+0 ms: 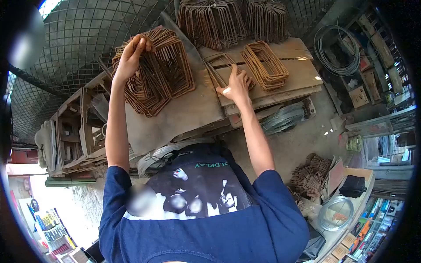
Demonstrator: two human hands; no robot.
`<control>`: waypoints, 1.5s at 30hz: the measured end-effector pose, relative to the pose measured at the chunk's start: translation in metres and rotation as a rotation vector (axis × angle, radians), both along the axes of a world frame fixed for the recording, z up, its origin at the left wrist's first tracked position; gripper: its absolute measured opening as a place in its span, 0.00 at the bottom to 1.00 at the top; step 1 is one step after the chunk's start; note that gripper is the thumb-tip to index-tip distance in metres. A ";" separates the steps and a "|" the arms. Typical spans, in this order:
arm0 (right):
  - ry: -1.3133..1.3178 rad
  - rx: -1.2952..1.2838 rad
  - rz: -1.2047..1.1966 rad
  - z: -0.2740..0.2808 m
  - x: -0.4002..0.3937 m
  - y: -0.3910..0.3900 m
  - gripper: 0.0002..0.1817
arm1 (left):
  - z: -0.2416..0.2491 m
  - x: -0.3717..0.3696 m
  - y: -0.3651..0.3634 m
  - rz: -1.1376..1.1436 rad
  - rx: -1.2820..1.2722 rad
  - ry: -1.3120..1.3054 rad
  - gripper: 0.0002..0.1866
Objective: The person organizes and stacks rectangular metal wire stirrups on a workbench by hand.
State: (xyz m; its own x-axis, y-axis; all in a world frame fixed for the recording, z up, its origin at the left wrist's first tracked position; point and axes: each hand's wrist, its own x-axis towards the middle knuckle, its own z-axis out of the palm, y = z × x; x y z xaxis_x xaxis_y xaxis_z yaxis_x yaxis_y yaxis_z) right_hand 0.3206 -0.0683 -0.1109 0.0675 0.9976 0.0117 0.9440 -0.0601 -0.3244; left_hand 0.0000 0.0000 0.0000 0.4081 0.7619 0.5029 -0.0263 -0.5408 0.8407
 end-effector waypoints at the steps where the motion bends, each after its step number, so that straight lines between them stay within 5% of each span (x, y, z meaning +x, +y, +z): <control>1: 0.054 0.056 -0.031 -0.001 -0.003 -0.002 0.56 | 0.002 0.000 0.000 0.000 -0.002 -0.003 0.11; 9: 0.345 0.211 -0.071 0.008 0.007 -0.004 0.52 | 0.005 0.001 0.004 -0.043 0.008 -0.015 0.14; 12: 0.576 -0.023 -0.069 0.022 0.019 0.000 0.56 | 0.006 0.002 0.003 -0.021 0.021 -0.003 0.14; 16: 0.532 -0.123 -0.019 0.019 0.021 0.007 0.56 | 0.005 0.001 0.007 -0.034 0.015 0.008 0.14; 19: 0.412 -0.027 -0.021 0.019 0.015 0.007 0.48 | 0.003 0.001 0.007 -0.031 0.031 -0.007 0.14; 23: 0.449 -0.015 -0.028 0.033 0.022 0.006 0.19 | 0.002 -0.002 0.006 -0.015 0.021 -0.017 0.14; 25: 0.586 -0.049 -0.021 0.040 0.036 0.011 0.16 | 0.002 -0.002 0.006 -0.008 0.039 0.011 0.14; 27: 0.992 -0.019 -0.064 0.048 0.043 0.014 0.17 | 0.002 -0.001 0.005 -0.026 0.020 -0.015 0.14; 30: 1.107 0.000 -0.008 0.076 0.047 0.008 0.19 | 0.002 0.000 0.007 -0.003 0.037 0.005 0.14; 33: 0.972 -0.013 0.080 0.086 0.033 -0.008 0.19 | 0.002 0.001 0.006 -0.025 0.021 -0.031 0.14; 36: 0.460 -0.114 0.262 0.087 0.008 -0.027 0.20 | 0.001 0.000 0.008 -0.030 0.038 -0.024 0.14; 42: 0.097 -0.064 0.172 0.005 -0.021 -0.053 0.49 | 0.000 -0.001 0.007 -0.015 0.030 -0.024 0.14; 45: 0.063 0.036 0.153 0.004 -0.026 -0.057 0.51 | 0.000 -0.001 0.008 -0.011 0.036 -0.028 0.14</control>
State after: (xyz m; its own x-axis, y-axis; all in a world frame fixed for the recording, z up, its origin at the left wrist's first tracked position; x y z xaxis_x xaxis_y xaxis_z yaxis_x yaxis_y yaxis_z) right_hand 0.2946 -0.1256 -0.1073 -0.0834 0.9954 0.0479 0.9190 0.0954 -0.3826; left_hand -0.0005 0.0080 -0.0002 0.4015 0.7389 0.5411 -0.0554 -0.5701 0.8197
